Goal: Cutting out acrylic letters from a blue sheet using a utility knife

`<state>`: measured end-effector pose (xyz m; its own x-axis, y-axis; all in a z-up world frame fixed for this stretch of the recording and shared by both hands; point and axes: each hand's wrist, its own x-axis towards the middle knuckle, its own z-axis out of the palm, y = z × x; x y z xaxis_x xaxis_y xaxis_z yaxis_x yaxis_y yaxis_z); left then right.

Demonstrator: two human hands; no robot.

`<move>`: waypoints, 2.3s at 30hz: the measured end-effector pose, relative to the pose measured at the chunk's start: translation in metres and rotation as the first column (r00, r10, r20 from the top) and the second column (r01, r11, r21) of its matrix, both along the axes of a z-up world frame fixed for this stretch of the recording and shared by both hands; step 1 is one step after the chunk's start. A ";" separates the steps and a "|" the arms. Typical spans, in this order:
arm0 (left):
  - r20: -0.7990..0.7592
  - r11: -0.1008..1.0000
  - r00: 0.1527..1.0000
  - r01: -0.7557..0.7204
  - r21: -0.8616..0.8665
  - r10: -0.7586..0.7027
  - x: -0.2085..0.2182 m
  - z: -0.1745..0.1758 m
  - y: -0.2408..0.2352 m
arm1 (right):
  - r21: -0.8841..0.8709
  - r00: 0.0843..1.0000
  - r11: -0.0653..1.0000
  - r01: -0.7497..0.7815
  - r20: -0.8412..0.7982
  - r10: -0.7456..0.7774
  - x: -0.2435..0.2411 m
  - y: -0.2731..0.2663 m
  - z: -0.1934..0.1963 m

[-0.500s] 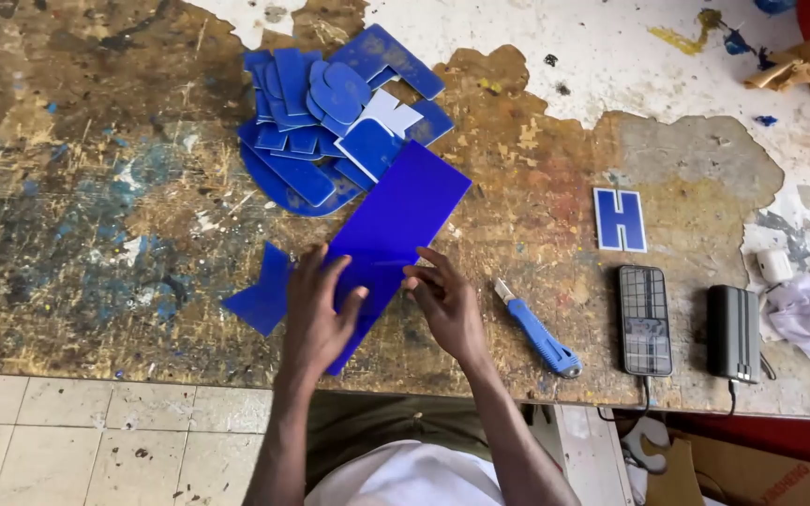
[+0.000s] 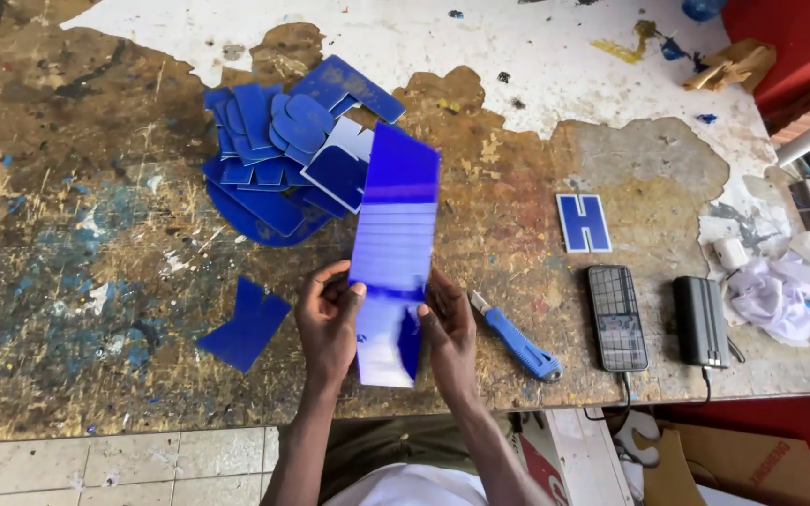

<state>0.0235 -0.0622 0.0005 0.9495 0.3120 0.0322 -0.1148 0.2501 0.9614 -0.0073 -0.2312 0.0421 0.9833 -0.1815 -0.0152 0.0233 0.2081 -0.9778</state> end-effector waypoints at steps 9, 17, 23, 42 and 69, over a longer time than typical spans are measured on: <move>0.022 0.990 0.993 0.119 -0.077 -0.118 0.053 0.048 -0.026 | 0.210 0.997 0.975 -0.071 0.009 0.071 0.046 -0.025 -0.021; -0.093 0.953 0.963 0.263 0.149 -0.251 0.052 0.011 0.014 | 0.076 0.997 0.995 -0.072 0.023 0.070 0.090 -0.026 0.011; -0.077 0.985 0.987 0.145 0.094 -0.138 0.057 0.009 0.031 | 0.137 0.992 0.984 -0.110 -0.050 0.118 0.140 -0.011 -0.026; -0.068 0.998 0.997 0.022 -0.051 -0.025 0.047 0.014 0.030 | -0.005 0.984 0.984 -0.177 -0.010 0.177 0.138 0.000 -0.002; -0.043 0.242 0.999 0.033 0.970 0.034 -0.007 0.036 0.082 | 0.135 0.993 0.984 -0.114 -0.020 0.118 0.066 -0.041 -0.040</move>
